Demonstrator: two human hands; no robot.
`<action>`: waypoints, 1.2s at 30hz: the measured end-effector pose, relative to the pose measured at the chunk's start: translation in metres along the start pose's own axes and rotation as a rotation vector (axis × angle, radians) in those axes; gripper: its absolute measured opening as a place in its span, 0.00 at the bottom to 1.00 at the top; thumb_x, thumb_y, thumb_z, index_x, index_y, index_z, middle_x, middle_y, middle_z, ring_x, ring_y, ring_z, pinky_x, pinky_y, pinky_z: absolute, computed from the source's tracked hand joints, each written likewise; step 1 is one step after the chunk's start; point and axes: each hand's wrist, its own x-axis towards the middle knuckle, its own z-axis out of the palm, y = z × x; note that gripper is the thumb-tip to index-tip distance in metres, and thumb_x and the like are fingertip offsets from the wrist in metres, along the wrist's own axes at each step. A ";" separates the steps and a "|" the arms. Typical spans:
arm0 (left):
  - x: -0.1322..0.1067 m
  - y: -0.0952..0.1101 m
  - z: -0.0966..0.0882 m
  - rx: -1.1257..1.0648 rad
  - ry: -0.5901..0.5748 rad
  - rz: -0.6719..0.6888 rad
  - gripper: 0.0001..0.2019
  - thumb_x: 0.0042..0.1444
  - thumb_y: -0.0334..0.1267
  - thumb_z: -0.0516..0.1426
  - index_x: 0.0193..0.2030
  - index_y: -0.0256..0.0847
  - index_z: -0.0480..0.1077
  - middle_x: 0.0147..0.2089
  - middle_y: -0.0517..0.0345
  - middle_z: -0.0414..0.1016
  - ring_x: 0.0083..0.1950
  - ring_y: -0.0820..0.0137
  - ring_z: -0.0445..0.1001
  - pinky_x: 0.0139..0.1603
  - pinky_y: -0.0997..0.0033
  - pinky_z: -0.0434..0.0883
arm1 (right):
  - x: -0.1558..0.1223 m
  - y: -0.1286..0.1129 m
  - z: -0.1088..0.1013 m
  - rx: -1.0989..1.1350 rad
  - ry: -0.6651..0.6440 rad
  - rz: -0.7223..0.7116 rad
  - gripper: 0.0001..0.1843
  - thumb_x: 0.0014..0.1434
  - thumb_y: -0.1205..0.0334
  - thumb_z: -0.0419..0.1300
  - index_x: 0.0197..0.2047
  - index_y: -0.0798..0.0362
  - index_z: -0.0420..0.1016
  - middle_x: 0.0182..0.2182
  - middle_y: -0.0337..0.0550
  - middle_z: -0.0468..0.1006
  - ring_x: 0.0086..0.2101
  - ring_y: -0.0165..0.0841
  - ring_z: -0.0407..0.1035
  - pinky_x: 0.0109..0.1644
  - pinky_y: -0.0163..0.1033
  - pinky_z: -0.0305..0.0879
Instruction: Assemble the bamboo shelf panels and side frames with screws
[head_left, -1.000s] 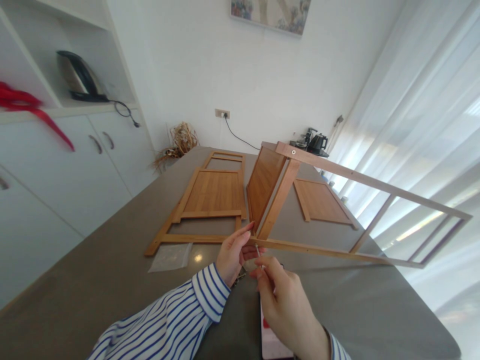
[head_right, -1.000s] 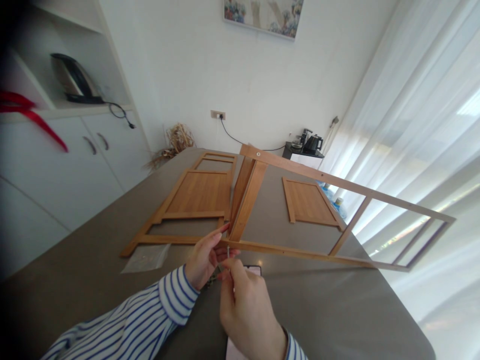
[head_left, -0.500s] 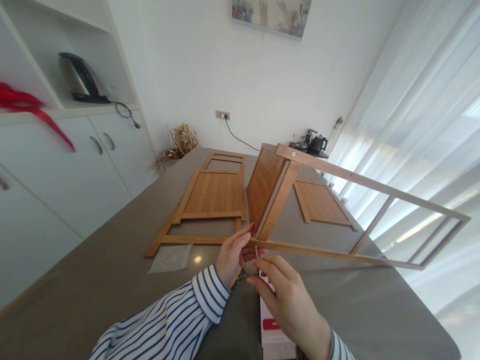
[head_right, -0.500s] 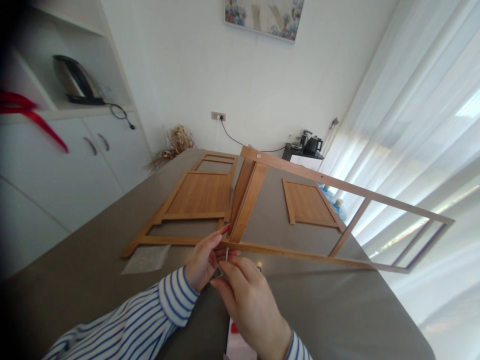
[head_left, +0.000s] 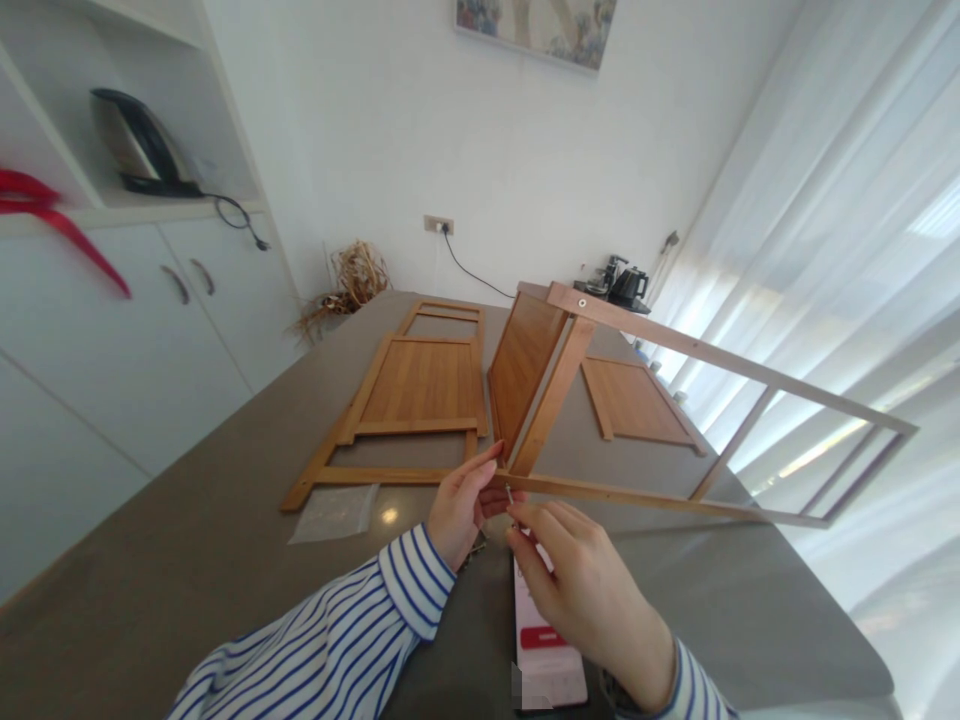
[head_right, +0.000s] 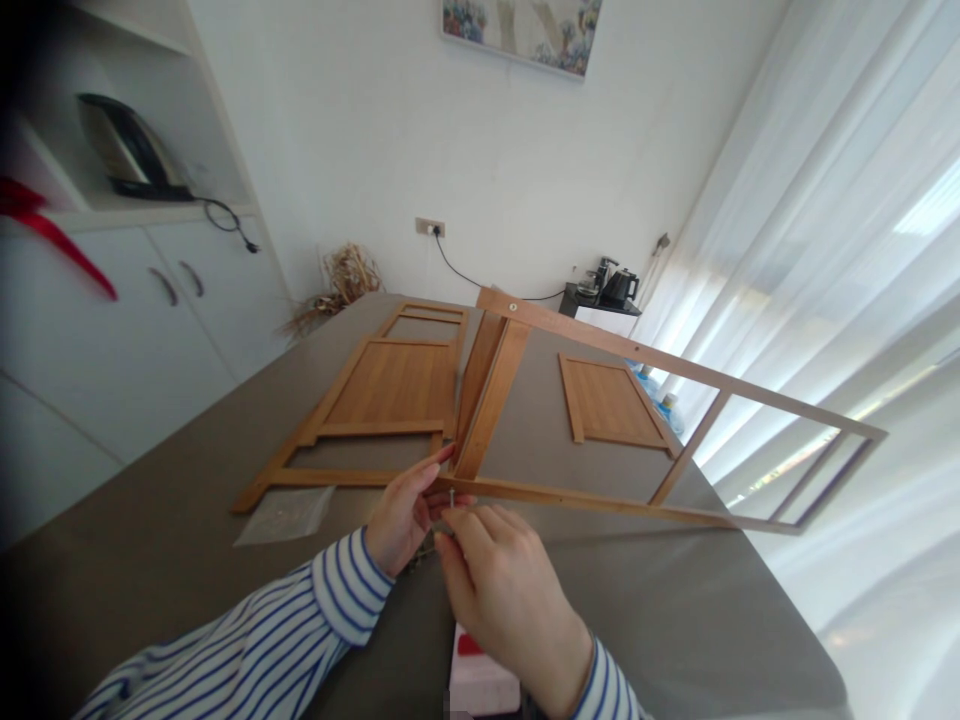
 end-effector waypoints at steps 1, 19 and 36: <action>0.000 0.000 0.000 -0.001 -0.001 0.003 0.29 0.53 0.38 0.57 0.62 0.33 0.60 0.31 0.50 0.80 0.30 0.65 0.79 0.29 0.71 0.73 | 0.000 0.000 -0.001 0.032 -0.001 0.017 0.10 0.63 0.66 0.51 0.46 0.54 0.71 0.37 0.47 0.77 0.38 0.35 0.72 0.44 0.40 0.68; -0.002 0.002 0.003 -0.015 -0.010 0.010 0.27 0.56 0.35 0.54 0.63 0.30 0.59 0.31 0.48 0.80 0.30 0.65 0.79 0.30 0.71 0.73 | -0.002 0.011 0.000 0.408 -0.116 0.265 0.06 0.61 0.65 0.56 0.41 0.50 0.73 0.31 0.37 0.77 0.30 0.28 0.71 0.34 0.32 0.66; -0.001 0.000 0.001 0.005 -0.012 0.009 0.27 0.56 0.36 0.55 0.62 0.31 0.60 0.31 0.48 0.80 0.32 0.64 0.80 0.29 0.71 0.74 | -0.008 -0.005 0.002 -0.556 0.016 -0.198 0.09 0.62 0.69 0.52 0.43 0.55 0.71 0.28 0.42 0.70 0.28 0.33 0.61 0.32 0.41 0.55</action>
